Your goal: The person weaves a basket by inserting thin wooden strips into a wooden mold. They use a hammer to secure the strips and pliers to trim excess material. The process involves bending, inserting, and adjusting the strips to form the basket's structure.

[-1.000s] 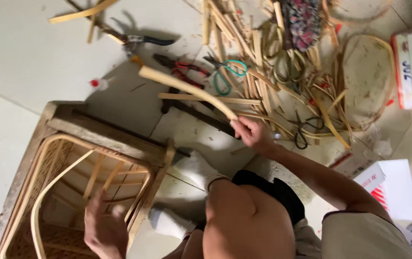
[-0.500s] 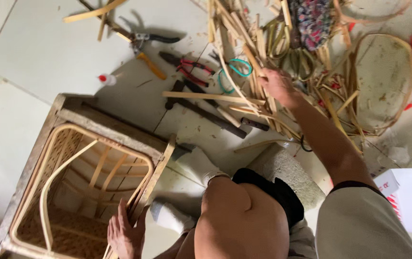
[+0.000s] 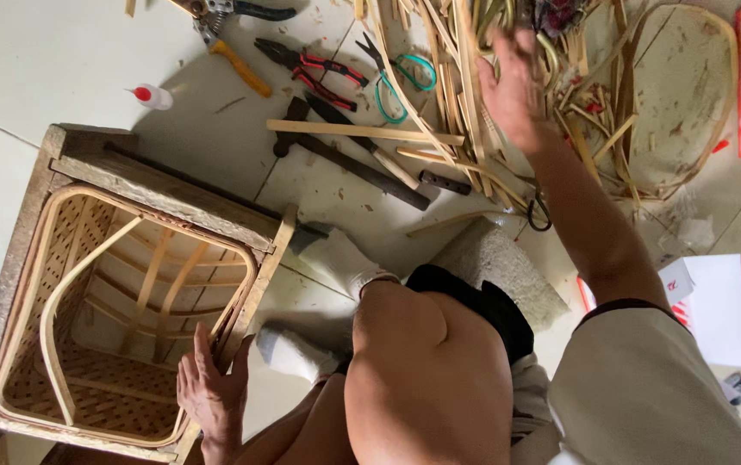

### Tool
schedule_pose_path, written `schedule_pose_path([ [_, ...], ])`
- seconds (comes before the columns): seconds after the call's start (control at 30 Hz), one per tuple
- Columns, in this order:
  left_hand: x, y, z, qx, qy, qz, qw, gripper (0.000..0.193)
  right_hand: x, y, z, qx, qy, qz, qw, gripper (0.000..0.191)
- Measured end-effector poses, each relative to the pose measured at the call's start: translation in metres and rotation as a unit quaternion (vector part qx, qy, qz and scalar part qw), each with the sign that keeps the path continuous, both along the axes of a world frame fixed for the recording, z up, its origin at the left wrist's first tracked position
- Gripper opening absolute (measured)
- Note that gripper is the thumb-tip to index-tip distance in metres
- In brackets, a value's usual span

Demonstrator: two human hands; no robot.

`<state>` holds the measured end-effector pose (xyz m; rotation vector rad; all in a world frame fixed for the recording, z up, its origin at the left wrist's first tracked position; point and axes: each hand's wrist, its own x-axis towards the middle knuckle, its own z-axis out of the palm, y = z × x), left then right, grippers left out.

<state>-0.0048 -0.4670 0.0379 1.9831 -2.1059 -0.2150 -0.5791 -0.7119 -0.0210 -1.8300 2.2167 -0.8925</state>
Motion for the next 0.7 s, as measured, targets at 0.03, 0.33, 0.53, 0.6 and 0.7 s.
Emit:
schedule_pose_path([
  [0.03,0.0,0.0,0.0,-0.003,-0.006,0.004,1.0,0.082,0.003,-0.002,-0.007,0.049,-0.04,0.03,0.998,0.029],
  [0.33,0.001,0.0,-0.005,-0.011,-0.005,0.007,1.0,0.079,0.032,-0.031,-0.052,0.258,0.06,0.015,0.964,0.027],
  [0.53,0.001,0.0,-0.007,-0.005,-0.03,0.01,0.999,0.081,-0.007,-0.019,-0.013,0.324,-0.249,0.047,0.911,0.017],
  [0.6,0.002,0.0,-0.008,-0.004,-0.024,0.007,1.0,0.083,-0.013,0.002,0.005,0.374,-0.243,0.049,0.894,0.018],
  [0.7,0.001,0.001,-0.009,-0.01,-0.021,0.014,1.0,0.081,-0.009,0.026,0.017,0.517,-0.092,0.102,0.845,0.018],
])
